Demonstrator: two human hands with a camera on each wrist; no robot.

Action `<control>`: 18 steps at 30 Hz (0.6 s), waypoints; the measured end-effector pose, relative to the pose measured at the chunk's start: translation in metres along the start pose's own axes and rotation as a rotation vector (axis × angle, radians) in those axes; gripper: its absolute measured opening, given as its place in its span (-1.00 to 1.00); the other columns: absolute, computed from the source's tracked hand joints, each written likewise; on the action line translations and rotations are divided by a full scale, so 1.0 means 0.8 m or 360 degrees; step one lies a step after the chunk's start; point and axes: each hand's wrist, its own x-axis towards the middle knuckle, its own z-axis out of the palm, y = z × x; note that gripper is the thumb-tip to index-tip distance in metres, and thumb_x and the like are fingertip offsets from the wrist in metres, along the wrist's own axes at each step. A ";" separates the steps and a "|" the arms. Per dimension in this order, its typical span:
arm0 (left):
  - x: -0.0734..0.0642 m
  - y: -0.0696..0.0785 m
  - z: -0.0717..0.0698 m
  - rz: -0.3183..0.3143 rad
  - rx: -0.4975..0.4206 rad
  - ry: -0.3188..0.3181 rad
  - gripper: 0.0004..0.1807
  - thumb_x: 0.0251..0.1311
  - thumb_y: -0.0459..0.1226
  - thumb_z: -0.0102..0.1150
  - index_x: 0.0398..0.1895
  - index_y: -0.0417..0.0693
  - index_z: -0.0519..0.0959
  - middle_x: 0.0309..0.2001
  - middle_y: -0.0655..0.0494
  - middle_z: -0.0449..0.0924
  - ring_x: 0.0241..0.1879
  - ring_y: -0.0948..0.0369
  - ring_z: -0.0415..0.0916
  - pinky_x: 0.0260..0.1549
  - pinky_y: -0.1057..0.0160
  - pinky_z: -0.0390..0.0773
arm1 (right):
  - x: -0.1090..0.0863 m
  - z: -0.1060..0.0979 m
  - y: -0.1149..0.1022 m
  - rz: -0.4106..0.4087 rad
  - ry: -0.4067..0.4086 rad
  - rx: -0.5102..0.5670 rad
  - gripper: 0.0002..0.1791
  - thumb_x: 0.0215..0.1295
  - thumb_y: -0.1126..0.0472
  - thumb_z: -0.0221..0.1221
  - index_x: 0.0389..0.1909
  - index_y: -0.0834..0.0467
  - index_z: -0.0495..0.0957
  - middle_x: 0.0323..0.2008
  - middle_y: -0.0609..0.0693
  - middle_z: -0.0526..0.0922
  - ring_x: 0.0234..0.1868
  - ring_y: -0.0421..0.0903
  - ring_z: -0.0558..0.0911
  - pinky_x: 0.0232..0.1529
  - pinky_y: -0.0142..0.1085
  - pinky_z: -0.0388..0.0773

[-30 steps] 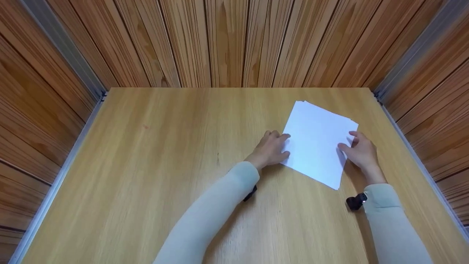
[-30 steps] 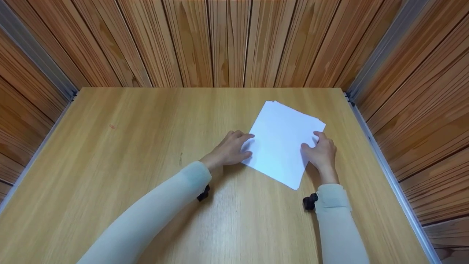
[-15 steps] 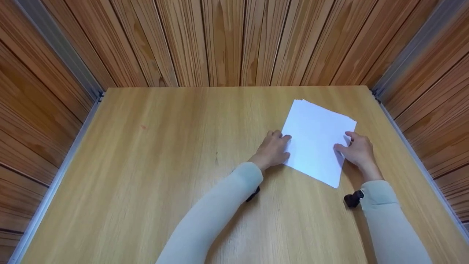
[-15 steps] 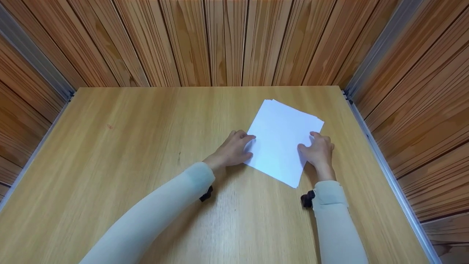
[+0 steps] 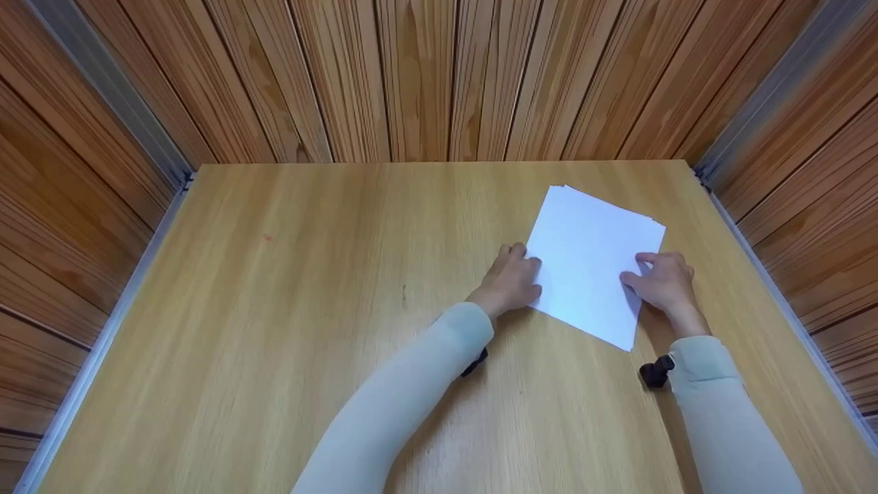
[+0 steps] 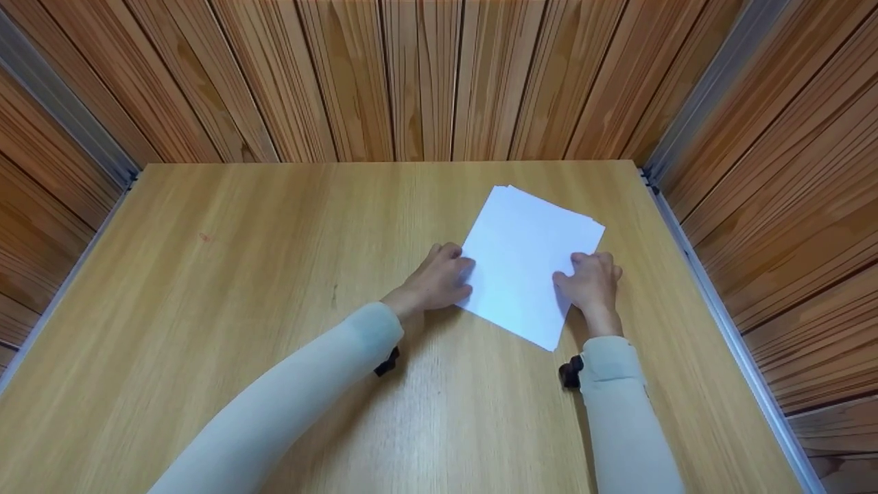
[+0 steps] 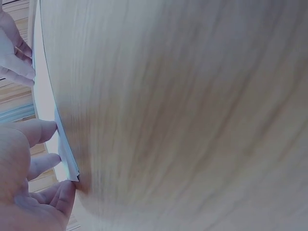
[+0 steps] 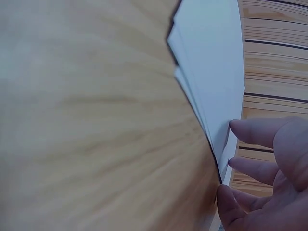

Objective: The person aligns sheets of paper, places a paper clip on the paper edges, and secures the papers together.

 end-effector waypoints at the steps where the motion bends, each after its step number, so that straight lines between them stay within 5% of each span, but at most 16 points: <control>1: 0.000 0.000 0.000 0.0004 0.0000 0.0002 -0.52 0.54 -0.06 0.18 0.42 0.01 0.57 0.37 0.03 0.45 0.22 0.15 0.32 0.23 0.26 0.45 | 0.000 0.000 0.000 0.0006 -0.0001 -0.0006 -0.29 0.54 0.06 0.22 0.51 0.41 0.32 0.41 0.54 0.18 0.36 0.50 0.17 0.35 0.32 0.28; 18: 0.002 0.003 -0.001 -0.0006 0.0004 -0.0020 -0.57 0.54 -0.05 0.21 0.33 0.00 0.64 0.21 0.05 0.52 0.15 0.16 0.30 0.15 0.32 0.47 | 0.001 0.003 -0.009 0.0049 -0.0019 -0.0064 -0.29 0.54 0.07 0.20 0.51 0.42 0.31 0.39 0.51 0.24 0.32 0.47 0.21 0.29 0.22 0.38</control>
